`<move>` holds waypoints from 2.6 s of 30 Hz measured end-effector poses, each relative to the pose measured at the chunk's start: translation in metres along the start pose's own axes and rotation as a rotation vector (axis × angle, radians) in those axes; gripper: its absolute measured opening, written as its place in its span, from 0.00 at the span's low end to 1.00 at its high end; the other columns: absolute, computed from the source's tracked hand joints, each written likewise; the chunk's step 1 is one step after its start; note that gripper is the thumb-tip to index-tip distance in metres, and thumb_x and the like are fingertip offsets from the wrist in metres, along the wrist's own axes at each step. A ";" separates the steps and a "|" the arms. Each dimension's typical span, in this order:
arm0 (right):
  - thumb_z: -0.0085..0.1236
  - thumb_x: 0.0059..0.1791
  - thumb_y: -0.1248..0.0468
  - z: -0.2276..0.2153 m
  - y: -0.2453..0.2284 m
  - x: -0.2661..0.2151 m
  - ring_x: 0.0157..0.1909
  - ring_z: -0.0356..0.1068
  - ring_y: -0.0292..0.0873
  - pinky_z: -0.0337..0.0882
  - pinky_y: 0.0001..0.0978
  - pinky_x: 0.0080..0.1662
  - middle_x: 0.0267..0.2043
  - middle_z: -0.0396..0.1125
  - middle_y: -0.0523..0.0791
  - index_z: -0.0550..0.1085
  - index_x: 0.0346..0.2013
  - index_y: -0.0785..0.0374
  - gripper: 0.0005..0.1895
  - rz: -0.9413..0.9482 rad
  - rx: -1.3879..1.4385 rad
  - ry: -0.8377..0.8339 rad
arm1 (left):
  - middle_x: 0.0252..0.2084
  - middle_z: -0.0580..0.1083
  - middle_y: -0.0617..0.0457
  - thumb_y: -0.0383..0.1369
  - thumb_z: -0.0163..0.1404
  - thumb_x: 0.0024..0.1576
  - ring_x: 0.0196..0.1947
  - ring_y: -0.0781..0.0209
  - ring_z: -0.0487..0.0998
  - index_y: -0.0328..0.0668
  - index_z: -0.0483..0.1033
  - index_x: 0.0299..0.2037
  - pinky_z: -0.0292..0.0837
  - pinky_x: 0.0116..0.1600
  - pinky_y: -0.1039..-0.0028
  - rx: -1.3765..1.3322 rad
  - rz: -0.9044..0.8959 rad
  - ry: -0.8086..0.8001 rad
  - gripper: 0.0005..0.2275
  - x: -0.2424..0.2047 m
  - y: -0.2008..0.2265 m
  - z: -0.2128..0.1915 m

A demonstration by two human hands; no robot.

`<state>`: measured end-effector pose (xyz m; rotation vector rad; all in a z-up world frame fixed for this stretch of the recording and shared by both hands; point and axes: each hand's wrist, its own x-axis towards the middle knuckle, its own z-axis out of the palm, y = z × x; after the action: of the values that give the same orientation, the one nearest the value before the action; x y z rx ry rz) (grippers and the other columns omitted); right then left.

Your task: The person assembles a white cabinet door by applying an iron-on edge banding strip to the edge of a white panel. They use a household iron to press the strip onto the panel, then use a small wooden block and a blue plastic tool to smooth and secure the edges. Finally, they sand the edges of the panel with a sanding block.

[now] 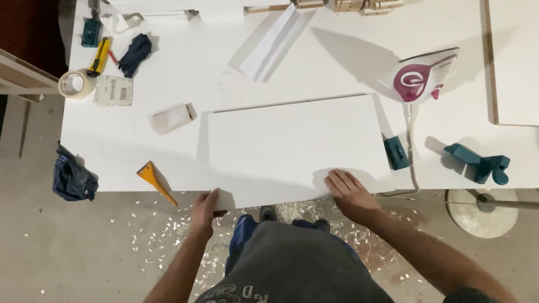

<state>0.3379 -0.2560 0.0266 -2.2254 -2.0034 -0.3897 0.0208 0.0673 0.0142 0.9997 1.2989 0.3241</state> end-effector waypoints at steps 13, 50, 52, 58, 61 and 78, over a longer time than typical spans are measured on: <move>0.50 0.51 0.60 -0.077 0.028 0.168 0.48 0.75 0.45 0.74 0.35 0.51 0.45 0.70 0.44 0.74 0.48 0.58 0.12 -0.149 -0.035 0.235 | 0.44 0.70 0.30 0.50 0.48 0.59 0.32 0.36 0.81 0.39 0.59 0.71 0.82 0.41 0.51 -0.366 0.052 -0.040 0.33 -0.061 0.166 0.018; 0.59 0.54 0.65 0.027 -0.144 0.039 0.44 0.75 0.55 0.81 0.46 0.41 0.53 0.65 0.59 0.63 0.60 0.81 0.26 1.853 1.949 0.361 | 0.57 0.66 0.41 0.63 0.53 0.55 0.56 0.35 0.76 0.33 0.71 0.60 0.76 0.60 0.53 1.351 0.762 -0.597 0.38 0.073 0.200 0.227; 0.61 0.53 0.64 0.026 -0.139 0.043 0.43 0.75 0.55 0.82 0.47 0.41 0.54 0.64 0.59 0.61 0.61 0.79 0.29 1.849 1.990 0.364 | 0.56 0.66 0.41 0.63 0.54 0.54 0.56 0.35 0.76 0.34 0.71 0.60 0.75 0.61 0.52 1.351 0.818 -0.576 0.37 0.089 0.186 0.231; 0.63 0.52 0.63 0.027 -0.136 0.060 0.36 0.73 0.46 0.83 0.43 0.39 0.49 0.63 0.56 0.57 0.65 0.80 0.35 1.856 2.062 0.405 | 0.51 0.71 0.43 0.65 0.55 0.49 0.51 0.39 0.76 0.39 0.75 0.51 0.71 0.55 0.51 1.396 1.071 -0.408 0.35 0.140 0.140 0.241; 0.62 0.52 0.63 0.031 -0.137 0.060 0.37 0.72 0.46 0.83 0.45 0.41 0.49 0.61 0.57 0.56 0.65 0.81 0.36 1.863 2.087 0.401 | 0.55 0.71 0.44 0.64 0.54 0.49 0.57 0.42 0.72 0.39 0.74 0.54 0.67 0.59 0.53 1.458 1.057 -0.401 0.36 0.142 0.138 0.241; 0.59 0.53 0.64 0.005 -0.102 0.058 0.47 0.74 0.71 0.82 0.52 0.42 0.49 0.65 0.72 0.63 0.56 0.88 0.28 1.857 2.004 0.135 | 0.32 0.73 0.54 0.28 0.52 0.60 0.34 0.61 0.74 0.43 0.76 0.35 0.74 0.44 0.72 2.094 0.067 -1.362 0.02 -0.156 0.082 -0.077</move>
<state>0.2425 -0.1870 0.0291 -1.2199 0.6027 1.0287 -0.0679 0.0372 0.1820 2.1863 -0.1774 -1.7927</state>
